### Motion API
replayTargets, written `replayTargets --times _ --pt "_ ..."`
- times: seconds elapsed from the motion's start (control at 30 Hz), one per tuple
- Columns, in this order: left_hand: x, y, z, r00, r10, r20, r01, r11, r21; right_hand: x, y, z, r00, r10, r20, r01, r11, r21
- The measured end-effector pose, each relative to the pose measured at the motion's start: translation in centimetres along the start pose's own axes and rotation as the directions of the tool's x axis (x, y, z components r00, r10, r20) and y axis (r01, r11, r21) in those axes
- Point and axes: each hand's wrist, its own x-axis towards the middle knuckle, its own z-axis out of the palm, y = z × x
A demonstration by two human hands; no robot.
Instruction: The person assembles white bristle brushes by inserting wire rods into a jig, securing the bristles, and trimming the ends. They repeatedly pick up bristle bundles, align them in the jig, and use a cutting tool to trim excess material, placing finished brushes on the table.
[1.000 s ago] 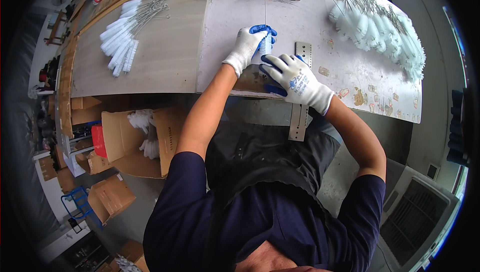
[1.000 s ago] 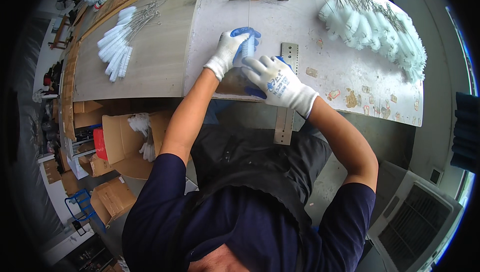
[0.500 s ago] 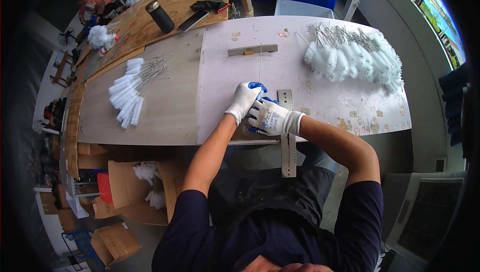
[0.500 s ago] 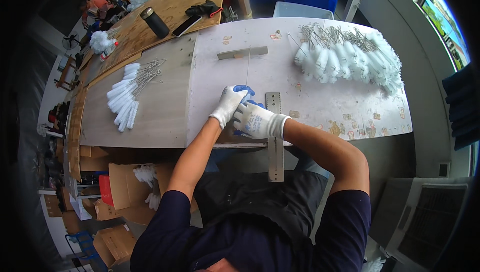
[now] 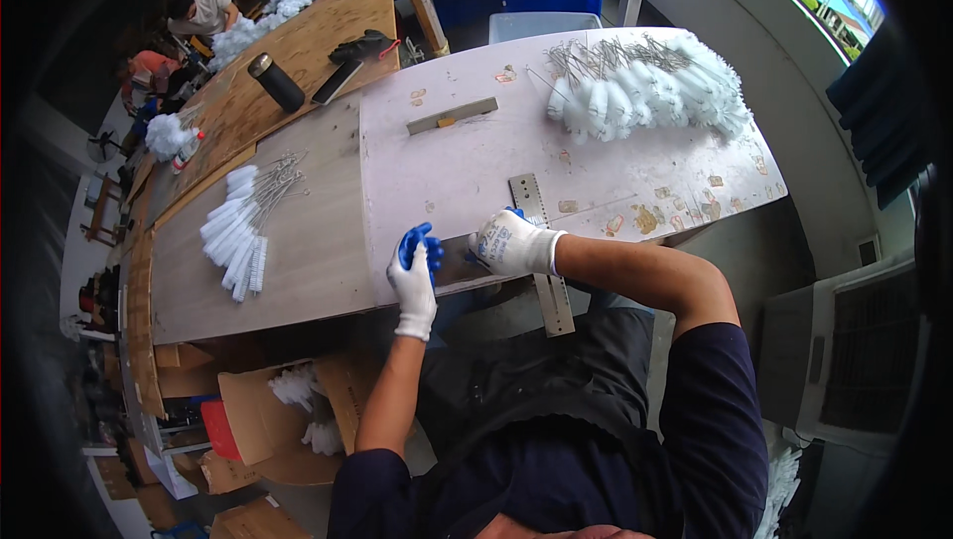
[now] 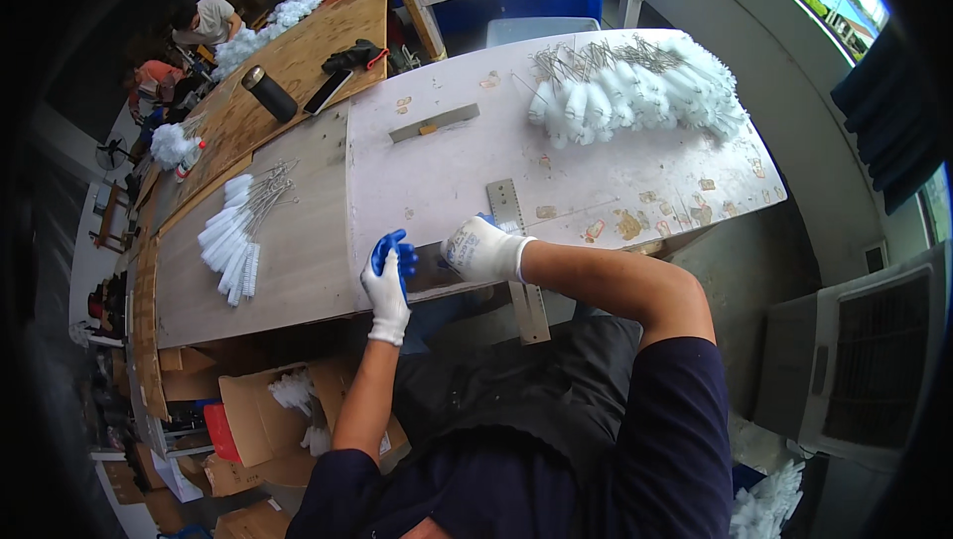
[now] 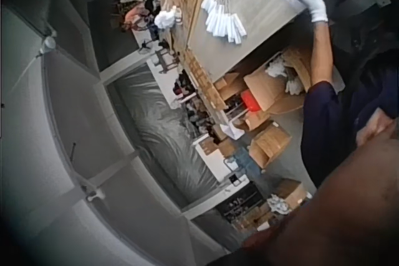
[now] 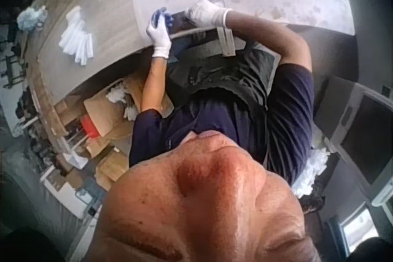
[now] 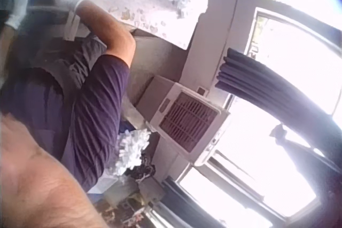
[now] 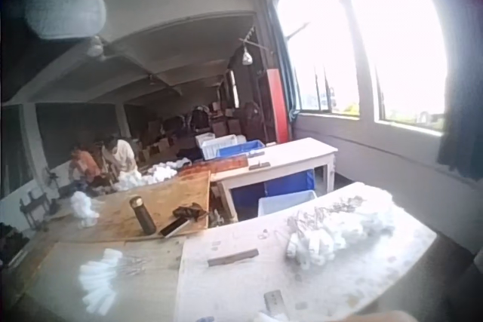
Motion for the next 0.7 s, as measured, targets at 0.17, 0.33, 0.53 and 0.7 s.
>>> replayTargets --times 0.17,0.33,0.53,0.7 --pt "-6.3 -2.3 -2.2 0.997 -0.06 0.038 0.061 0.998 -0.016 -0.3 -2.4 -1.8 0.982 0.158 0.101 -0.16 0.987 0.017" --pt "-10.1 -4.5 1.4 0.817 -0.307 0.489 0.418 0.898 -0.135 -0.2 -4.8 -2.5 0.92 0.363 0.147 -0.376 0.923 0.081" --pt "-8.7 -12.1 4.7 0.651 0.001 0.759 0.719 0.323 -0.616 0.8 -6.9 -1.8 0.828 0.556 0.076 -0.559 0.804 0.204" --pt "-9.1 -10.5 5.2 0.681 0.145 0.718 0.577 0.497 -0.648 0.6 -7.2 -1.0 0.76 0.644 0.085 -0.633 0.704 0.321"
